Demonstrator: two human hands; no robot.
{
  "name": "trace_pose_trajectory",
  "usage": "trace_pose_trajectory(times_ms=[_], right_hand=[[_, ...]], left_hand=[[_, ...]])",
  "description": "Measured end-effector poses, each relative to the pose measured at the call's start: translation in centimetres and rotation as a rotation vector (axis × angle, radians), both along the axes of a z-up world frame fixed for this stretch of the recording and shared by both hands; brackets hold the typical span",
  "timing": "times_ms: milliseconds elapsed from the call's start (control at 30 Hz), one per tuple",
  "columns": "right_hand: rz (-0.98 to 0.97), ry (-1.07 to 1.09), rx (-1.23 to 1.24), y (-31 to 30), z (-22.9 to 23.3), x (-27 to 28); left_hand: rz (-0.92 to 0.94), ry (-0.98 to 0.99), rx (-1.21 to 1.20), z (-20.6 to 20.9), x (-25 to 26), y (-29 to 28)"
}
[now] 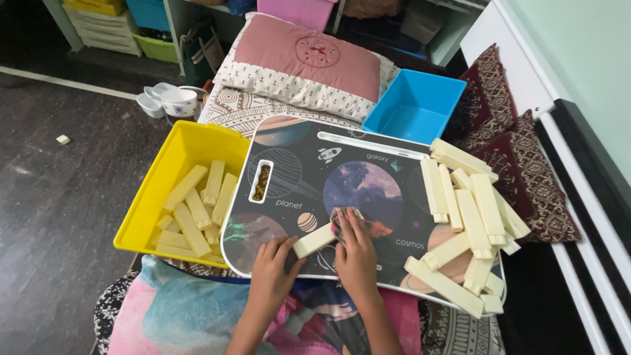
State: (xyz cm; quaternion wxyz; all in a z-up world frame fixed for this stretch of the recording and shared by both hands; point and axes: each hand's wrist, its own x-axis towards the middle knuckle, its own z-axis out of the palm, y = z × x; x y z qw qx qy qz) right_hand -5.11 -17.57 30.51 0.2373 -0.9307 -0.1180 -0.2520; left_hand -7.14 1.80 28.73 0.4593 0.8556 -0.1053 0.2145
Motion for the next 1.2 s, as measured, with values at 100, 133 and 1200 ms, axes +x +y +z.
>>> trace_pose_trajectory(times_ms=[100,133,1200], right_hand=[[0.005,-0.007,-0.032,0.0,-0.1,-0.1],[0.004,-0.006,-0.044,0.0,-0.2,0.0],[-0.047,0.047,-0.14,-0.5,-0.1,0.3]], left_hand=[[0.007,0.004,0.001,-0.1,-0.1,-0.1],[0.011,0.004,0.002,-0.1,-0.1,-0.1],[0.005,0.034,-0.034,0.2,-0.1,0.1]])
